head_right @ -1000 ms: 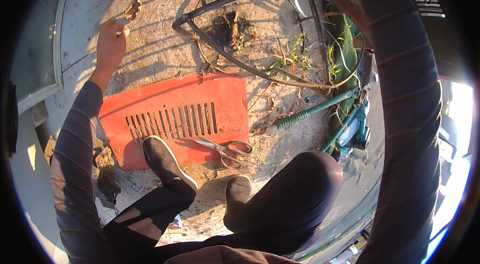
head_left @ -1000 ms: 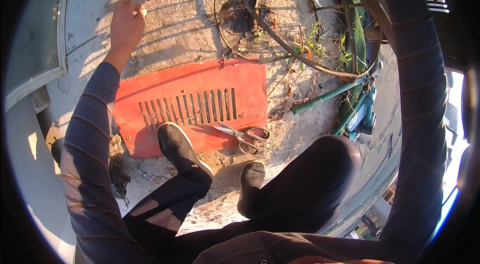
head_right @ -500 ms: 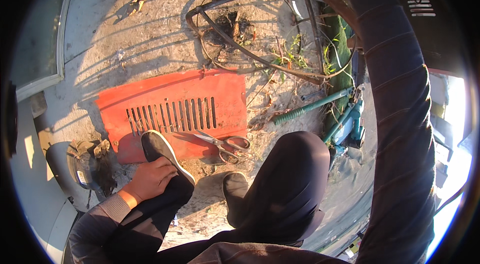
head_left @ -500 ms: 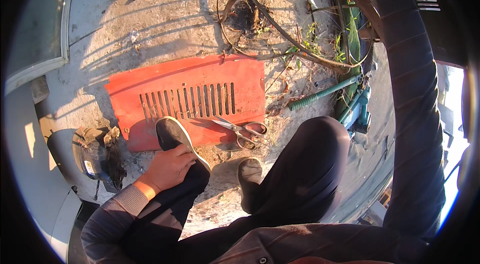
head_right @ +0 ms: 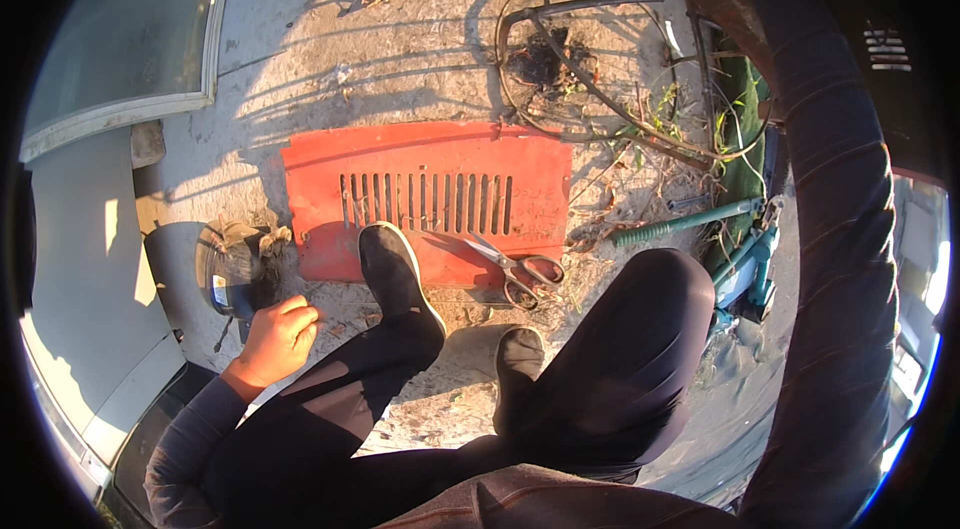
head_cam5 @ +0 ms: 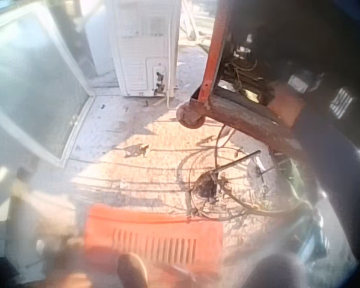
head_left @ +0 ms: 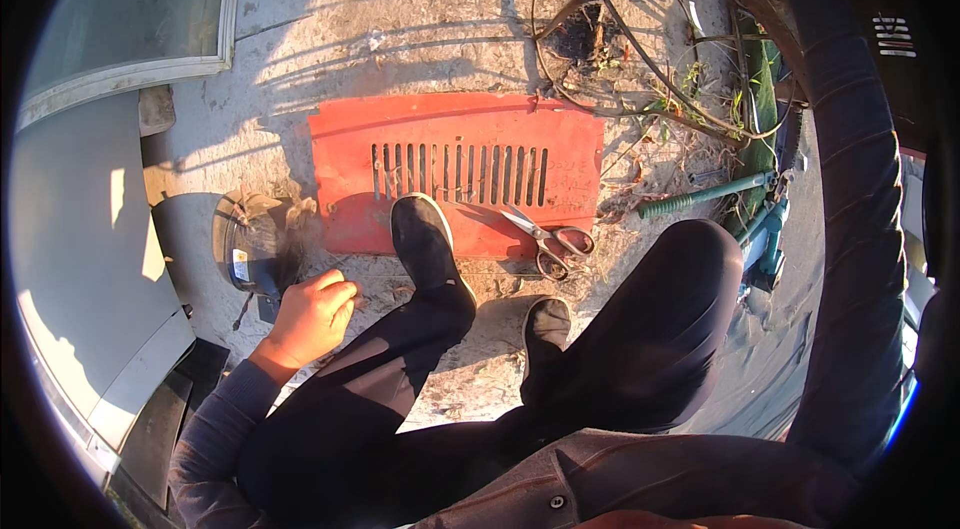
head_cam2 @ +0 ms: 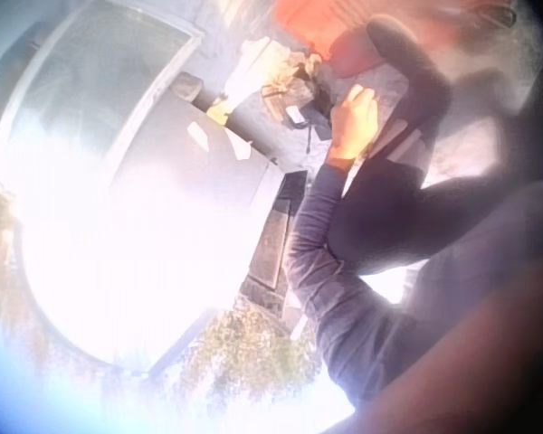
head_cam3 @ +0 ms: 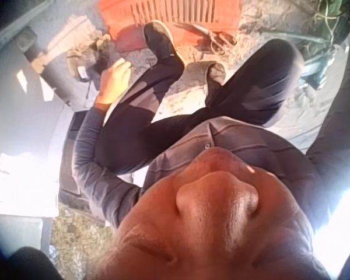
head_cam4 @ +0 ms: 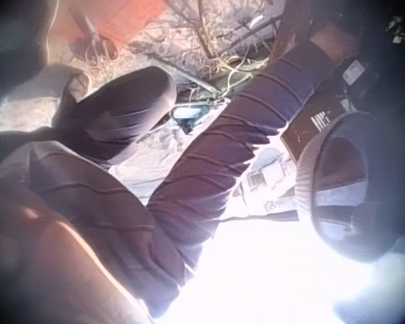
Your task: The person sits on the ground and works on the underside of a red appliance, using a cordless drill to remove screws and a pair of scissors to cut zip ties. The person manipulates wires and internal components while the appliance is tilted.
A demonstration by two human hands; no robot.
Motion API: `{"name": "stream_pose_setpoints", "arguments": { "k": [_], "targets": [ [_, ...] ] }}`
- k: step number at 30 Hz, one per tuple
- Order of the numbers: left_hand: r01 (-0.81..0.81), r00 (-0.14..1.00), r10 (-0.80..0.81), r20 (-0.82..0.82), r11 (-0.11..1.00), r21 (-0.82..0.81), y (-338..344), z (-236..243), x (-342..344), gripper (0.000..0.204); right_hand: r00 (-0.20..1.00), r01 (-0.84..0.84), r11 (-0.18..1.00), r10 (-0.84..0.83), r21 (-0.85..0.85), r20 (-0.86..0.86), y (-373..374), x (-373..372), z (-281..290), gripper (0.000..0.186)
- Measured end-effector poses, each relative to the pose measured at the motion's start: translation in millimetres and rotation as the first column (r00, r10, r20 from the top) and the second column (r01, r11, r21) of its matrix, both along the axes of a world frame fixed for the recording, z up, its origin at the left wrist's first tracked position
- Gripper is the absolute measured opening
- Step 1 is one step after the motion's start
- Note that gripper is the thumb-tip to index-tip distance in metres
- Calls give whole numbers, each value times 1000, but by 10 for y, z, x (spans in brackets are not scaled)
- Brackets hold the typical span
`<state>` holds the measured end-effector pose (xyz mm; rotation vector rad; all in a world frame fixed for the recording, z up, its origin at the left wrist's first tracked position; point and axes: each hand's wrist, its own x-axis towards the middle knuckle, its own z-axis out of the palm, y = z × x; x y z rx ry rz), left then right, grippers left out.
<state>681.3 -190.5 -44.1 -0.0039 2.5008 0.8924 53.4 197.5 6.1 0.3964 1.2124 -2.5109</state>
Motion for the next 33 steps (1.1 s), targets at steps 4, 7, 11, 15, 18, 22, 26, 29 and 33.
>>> {"name": "stream_pose_setpoints", "arguments": {
  "k": [4,7,11,15,18,22,26,29,33],
  "targets": [
    [-214,963,235,-136,965,150,65,-216,-44,9,1000,-6,1000,6,21,5,-23,-69,53,11],
    [-211,965,230,-130,967,142,49,-250,-25,9,1000,-13,999,13,33,0,-62,-145,45,11],
    [-214,969,225,-100,971,109,-6,-223,-17,9,999,-23,999,24,47,-29,-85,-228,54,11],
    [-153,983,157,-98,987,55,-21,-371,-256,7,998,-27,998,30,61,-49,-103,-274,45,11],
    [-193,966,202,-162,979,70,64,-529,-519,7,997,-30,998,33,56,-63,-121,-290,44,11],
    [-246,961,265,-77,949,198,271,-581,-617,10,997,-24,998,28,50,-68,-141,-288,61,11],
    [-177,973,203,-110,962,209,360,-568,-533,11,997,-25,999,27,38,-67,-189,-277,101,11],
    [-173,982,184,-44,968,183,401,-581,-472,11,997,-17,999,20,39,-75,-202,-250,134,11],
    [-112,993,119,-18,968,224,460,-576,-442,12,996,-11,999,15,47,-87,-183,-188,161,11]
  ]
}}
